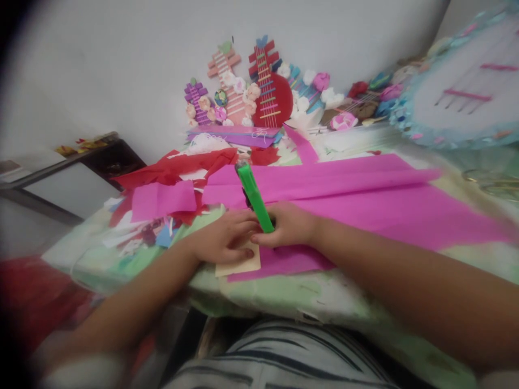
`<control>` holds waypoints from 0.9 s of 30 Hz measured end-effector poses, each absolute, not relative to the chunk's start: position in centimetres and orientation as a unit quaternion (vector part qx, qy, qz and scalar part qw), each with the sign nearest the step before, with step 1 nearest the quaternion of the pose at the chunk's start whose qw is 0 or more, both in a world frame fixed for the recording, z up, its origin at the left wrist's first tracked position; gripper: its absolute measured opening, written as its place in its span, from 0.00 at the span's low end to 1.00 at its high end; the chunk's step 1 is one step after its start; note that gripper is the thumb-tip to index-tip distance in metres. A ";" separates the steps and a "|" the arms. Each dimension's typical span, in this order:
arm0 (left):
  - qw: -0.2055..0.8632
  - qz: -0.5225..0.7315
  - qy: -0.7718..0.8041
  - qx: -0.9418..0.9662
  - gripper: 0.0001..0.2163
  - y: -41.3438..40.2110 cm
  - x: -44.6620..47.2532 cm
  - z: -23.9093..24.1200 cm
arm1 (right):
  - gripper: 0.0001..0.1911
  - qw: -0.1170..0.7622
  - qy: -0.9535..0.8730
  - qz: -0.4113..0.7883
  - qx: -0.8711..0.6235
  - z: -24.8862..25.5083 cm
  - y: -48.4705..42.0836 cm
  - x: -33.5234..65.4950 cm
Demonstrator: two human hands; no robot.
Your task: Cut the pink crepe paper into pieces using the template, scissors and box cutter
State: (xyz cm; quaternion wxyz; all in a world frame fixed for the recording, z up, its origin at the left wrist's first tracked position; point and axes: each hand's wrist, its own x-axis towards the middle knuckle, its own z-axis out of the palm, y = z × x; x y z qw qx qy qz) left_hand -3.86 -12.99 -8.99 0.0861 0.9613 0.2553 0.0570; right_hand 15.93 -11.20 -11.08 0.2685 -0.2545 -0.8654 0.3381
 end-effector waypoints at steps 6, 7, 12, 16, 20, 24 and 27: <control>0.076 0.058 0.265 0.960 0.22 -13.1 -3.9 -9.1 | 0.16 0.269 -0.825 0.393 -0.306 -11.0 -11.1 16.1; 0.074 0.058 0.267 0.959 0.22 -13.1 -3.9 -9.1 | 0.16 0.266 -0.818 0.401 -0.313 -11.0 -11.1 16.1; 0.087 0.059 0.257 0.961 0.22 -13.1 -3.8 -9.0 | 0.15 0.250 -0.853 0.362 -0.282 -11.0 -11.2 16.0; 0.094 0.062 0.256 0.960 0.22 -12.9 -3.8 -9.1 | 0.13 0.249 -0.860 0.347 -0.281 -10.9 -11.3 15.9; 0.083 0.058 0.255 0.962 0.22 -12.9 -3.9 -9.1 | 0.14 0.254 -0.833 0.386 -0.303 -11.0 -11.2 15.8; 0.070 0.066 0.257 0.962 0.21 -13.1 -4.0 -9.3 | 0.17 0.341 -0.743 0.436 -0.378 -9.9 -10.6 16.1; 0.070 0.088 0.246 0.963 0.20 -13.2 -4.1 -9.5 | 0.17 0.443 -0.680 0.414 -0.413 -6.9 -10.5 17.1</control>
